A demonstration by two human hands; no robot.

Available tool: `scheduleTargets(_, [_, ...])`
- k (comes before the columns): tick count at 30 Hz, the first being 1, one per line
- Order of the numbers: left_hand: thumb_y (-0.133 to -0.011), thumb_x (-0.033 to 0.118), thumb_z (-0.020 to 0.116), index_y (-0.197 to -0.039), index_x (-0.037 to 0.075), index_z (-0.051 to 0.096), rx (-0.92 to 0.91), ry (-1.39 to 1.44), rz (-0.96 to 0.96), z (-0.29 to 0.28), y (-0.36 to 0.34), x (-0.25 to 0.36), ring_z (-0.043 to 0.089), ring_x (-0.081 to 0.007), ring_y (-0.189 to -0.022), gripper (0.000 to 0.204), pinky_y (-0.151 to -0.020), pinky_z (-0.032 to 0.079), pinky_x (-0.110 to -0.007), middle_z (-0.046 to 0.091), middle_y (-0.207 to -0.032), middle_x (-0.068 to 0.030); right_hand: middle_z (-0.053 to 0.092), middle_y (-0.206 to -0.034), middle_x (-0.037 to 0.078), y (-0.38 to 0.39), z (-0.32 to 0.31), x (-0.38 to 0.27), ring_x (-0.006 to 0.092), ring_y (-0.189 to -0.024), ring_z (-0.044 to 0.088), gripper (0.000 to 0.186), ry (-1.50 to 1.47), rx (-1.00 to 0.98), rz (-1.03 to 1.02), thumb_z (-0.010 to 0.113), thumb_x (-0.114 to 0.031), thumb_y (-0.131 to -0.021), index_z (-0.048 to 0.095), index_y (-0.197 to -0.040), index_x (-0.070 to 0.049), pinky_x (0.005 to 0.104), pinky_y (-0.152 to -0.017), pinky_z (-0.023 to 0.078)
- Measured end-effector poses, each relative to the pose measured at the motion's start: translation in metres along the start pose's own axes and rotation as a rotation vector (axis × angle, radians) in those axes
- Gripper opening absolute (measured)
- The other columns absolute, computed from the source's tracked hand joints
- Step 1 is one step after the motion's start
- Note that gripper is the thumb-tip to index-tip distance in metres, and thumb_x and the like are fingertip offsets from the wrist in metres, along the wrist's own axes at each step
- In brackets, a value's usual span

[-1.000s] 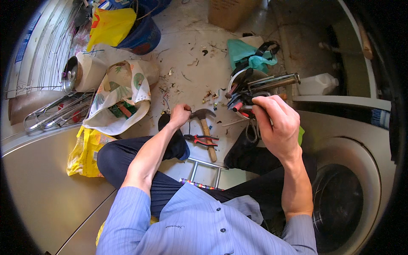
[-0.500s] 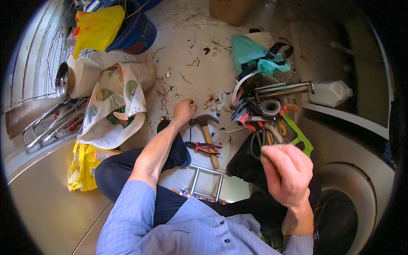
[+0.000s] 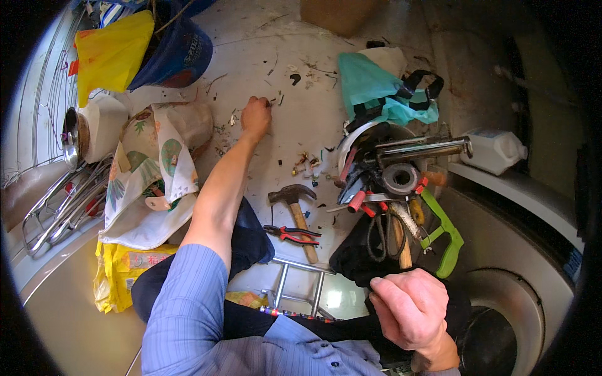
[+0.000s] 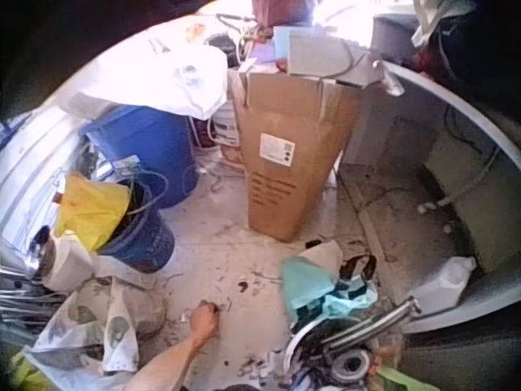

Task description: The person handles a small mechanical component by hand while sitting on the floor, turning it over to inspect different sides. They pick up small pieces from the floor, place them into a tool bag, and use pliers to manipulate the component.

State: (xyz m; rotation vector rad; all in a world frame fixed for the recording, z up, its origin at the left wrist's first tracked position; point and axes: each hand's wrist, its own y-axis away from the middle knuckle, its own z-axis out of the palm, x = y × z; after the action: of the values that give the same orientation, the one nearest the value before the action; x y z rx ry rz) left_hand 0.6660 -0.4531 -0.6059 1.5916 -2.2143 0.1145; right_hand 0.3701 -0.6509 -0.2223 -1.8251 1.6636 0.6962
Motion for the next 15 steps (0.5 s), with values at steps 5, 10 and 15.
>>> scheduleTargets(5, [-0.087, 0.012, 0.058, -0.093, 0.001, 0.069, 0.131, 0.073, 0.196, -0.017, 0.012, -0.026, 0.065, -0.0410, -0.084, 0.017, -0.075, 0.053, -0.049, 0.066, -0.100, -0.0187, 0.063, -0.078, 0.009, 0.003, 0.005, -0.004, 0.0219, -0.060, 0.060, 0.027, 0.027, 0.010, -0.048, 0.076, -0.001, -0.069, 0.067, -0.094, 0.001, 0.0314, -0.053, 0.048])
scheduleTargets(10, [-0.093, 0.015, 0.059, -0.096, -0.002, 0.065, -0.382, 0.695, 0.051, -0.098, 0.061, 0.050, 0.065, -0.0219, -0.075, 0.018, -0.072, 0.053, -0.035, 0.069, -0.088, -0.0114, 0.061, -0.077, 0.010, 0.010, 0.003, -0.008, 0.0267, -0.066, 0.063, 0.020, 0.076, 0.074, -0.027, 0.072, -0.001, -0.076, 0.064, -0.094, -0.002, 0.0358, -0.058, 0.051])
scheduleTargets(15, [-0.096, 0.017, 0.061, -0.104, 0.000, 0.063, -0.719, 1.073, -0.006, -0.211, 0.143, 0.112, 0.062, -0.0117, -0.075, 0.018, -0.070, 0.052, -0.027, 0.068, -0.087, -0.0062, 0.066, -0.088, 0.017, 0.004, 0.010, -0.001, 0.0331, -0.081, 0.067, 0.015, -0.079, 0.178, 0.076, 0.068, -0.004, -0.085, 0.065, -0.099, 0.000, 0.0384, -0.071, 0.054])
